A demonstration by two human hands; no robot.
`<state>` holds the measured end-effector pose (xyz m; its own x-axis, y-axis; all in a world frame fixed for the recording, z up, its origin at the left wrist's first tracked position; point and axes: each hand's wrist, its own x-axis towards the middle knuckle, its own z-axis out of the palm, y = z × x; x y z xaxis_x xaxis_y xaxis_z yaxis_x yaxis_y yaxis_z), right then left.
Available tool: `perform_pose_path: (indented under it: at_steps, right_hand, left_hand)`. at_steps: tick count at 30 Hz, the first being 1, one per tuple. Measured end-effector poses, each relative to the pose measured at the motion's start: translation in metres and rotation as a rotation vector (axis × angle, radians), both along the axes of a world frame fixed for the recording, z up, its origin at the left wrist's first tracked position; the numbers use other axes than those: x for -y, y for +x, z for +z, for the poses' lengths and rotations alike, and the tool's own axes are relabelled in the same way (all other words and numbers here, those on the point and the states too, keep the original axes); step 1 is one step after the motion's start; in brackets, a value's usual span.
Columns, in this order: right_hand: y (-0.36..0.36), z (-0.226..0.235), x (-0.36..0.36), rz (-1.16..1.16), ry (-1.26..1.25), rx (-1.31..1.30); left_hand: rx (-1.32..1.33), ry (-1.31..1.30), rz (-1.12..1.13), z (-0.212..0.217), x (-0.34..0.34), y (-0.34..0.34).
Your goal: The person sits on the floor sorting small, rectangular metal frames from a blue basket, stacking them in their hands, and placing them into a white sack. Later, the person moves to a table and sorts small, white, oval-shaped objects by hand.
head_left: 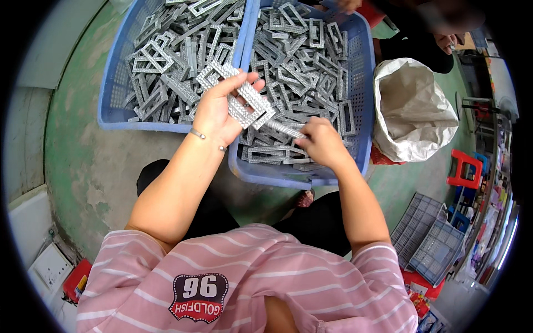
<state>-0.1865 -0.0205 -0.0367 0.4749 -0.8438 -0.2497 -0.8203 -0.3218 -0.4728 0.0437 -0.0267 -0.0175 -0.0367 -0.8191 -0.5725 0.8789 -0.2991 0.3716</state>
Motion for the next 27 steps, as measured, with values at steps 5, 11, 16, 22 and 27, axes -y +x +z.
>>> perform_pose_path:
  at_steps: [5, 11, 16, 22, 27]
  right_hand:
    - [-0.015, 0.036, 0.005, -0.180, -0.017, 0.363]
    - [-0.001, 0.039, 0.006, 0.044, -0.519, 0.389]
    - [0.003, 0.037, 0.005, -0.462, -0.065, 0.778]
    - [-0.013, 0.038, 0.006, -0.535, 0.485, 1.116]
    - [-0.010, 0.037, 0.004, -0.525, 0.331, 1.128]
  left_hand:
    - [0.284, 0.094, -0.236, -0.001, -0.006, -0.009]
    - [0.253, -0.059, -0.370, -0.007, -0.018, -0.025]
    - [0.211, -0.271, -0.222, 0.006, -0.019, -0.033]
    - [0.239, -0.371, -0.198, 0.000, -0.017, -0.036]
    - [0.138, -0.283, -0.213, 0.002, -0.020, -0.041]
